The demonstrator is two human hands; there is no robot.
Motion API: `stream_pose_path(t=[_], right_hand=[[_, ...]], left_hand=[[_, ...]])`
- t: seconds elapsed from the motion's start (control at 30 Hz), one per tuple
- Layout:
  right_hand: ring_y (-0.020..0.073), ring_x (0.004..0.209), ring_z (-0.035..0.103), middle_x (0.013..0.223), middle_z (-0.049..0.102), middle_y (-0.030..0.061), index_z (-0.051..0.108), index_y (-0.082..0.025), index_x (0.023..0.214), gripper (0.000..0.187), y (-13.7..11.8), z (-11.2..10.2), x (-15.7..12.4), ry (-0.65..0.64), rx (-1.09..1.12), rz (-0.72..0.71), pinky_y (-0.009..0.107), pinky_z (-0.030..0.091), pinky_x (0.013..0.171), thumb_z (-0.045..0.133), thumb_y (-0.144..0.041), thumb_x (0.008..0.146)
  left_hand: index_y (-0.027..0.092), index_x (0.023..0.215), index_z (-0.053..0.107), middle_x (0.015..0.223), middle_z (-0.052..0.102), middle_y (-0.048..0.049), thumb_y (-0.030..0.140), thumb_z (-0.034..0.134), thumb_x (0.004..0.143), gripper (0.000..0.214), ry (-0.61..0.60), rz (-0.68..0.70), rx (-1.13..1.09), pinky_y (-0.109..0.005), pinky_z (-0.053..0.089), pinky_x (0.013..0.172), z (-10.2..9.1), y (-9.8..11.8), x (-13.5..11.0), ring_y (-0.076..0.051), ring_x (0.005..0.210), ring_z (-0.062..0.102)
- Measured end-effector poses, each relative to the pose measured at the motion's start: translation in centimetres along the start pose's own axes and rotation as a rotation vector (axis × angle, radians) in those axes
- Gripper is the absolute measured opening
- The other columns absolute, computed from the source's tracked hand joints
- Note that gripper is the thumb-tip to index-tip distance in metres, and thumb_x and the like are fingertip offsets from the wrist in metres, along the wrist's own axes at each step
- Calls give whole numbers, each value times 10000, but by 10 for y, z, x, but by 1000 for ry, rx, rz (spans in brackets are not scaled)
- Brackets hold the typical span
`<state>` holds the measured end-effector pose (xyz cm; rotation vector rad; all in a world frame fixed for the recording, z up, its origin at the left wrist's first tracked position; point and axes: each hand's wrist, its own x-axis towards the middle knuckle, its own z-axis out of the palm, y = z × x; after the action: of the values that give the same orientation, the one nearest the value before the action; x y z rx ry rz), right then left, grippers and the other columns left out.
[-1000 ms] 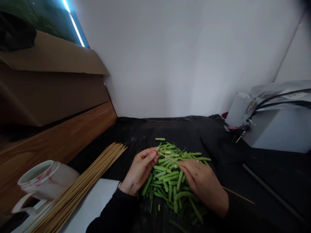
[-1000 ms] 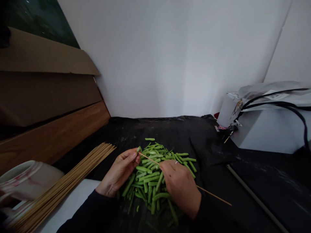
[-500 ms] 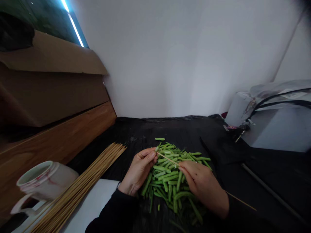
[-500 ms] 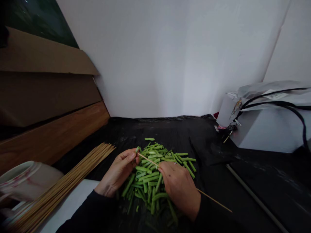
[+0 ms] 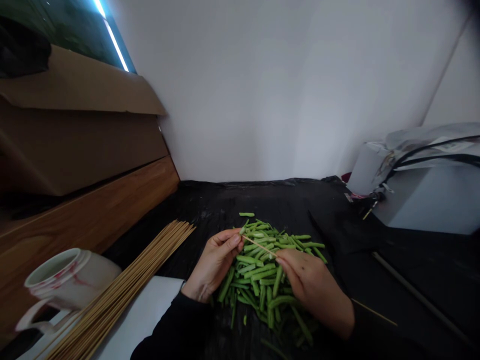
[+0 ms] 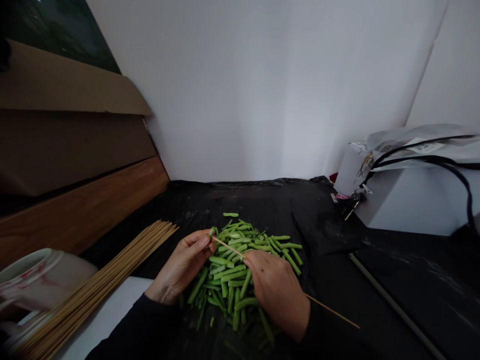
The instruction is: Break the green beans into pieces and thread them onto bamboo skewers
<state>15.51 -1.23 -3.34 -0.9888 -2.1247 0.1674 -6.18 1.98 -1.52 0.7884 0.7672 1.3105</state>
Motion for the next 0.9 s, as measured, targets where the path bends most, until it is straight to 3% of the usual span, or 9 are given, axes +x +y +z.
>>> stream_pose_path(t=[0.23, 0.5, 0.9], right_hand=[[180, 762, 636, 833, 673, 40, 612, -186, 898, 213, 0, -1, -1, 78, -29, -11, 308, 467, 735, 414, -152, 968], [166, 682, 618, 758, 646, 28, 606, -182, 874, 293, -3, -1, 0, -58, 58, 31, 295, 471, 663, 337, -172, 989], [169, 753, 629, 816, 667, 32, 611, -190, 871, 239, -2, -1, -2, 35, 7, 15, 296, 455, 726, 399, -173, 979]], left_hand=[[131, 842, 782, 688, 707, -25, 220, 881, 603, 273, -22, 9, 14, -184, 485, 681, 1, -1, 0, -81, 640, 601], [137, 848, 783, 685, 697, -26, 218, 867, 628, 250, -40, 13, 18, -191, 480, 677, -1, -1, 0, -89, 645, 596], [150, 819, 788, 663, 694, -25, 205, 875, 606, 237, -43, 9, 36, -194, 473, 672, 1, -1, -1, -92, 635, 593]])
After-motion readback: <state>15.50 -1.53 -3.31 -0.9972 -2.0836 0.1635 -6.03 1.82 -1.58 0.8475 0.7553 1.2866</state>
